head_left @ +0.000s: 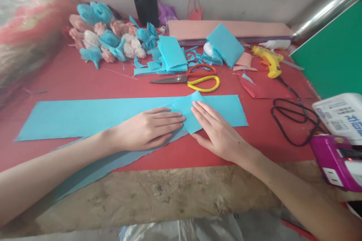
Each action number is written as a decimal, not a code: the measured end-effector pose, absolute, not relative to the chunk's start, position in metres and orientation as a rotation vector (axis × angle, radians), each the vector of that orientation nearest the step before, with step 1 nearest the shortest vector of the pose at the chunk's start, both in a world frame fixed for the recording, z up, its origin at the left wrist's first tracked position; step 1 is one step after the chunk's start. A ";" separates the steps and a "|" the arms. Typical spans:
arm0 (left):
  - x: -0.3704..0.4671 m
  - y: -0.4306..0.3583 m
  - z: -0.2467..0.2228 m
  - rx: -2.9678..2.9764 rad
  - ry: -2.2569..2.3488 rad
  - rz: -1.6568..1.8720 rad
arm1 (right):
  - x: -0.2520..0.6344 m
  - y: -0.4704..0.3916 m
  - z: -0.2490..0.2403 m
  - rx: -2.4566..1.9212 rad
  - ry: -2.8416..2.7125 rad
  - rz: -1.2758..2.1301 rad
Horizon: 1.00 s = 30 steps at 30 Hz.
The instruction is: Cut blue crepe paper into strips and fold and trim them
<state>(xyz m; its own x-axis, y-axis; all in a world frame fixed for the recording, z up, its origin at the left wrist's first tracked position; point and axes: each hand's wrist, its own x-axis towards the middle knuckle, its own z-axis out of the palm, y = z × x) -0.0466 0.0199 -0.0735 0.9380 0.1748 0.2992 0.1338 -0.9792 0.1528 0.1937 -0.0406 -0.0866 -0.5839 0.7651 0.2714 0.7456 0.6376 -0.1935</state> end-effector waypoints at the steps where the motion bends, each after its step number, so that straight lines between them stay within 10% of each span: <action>1: -0.046 0.020 -0.073 2.964 0.240 0.481 | 0.194 -0.041 -0.087 -1.206 -2.532 0.077; 30: -0.049 0.019 -0.074 2.948 0.335 0.523 | 0.199 -0.041 -0.086 -1.154 -2.551 0.122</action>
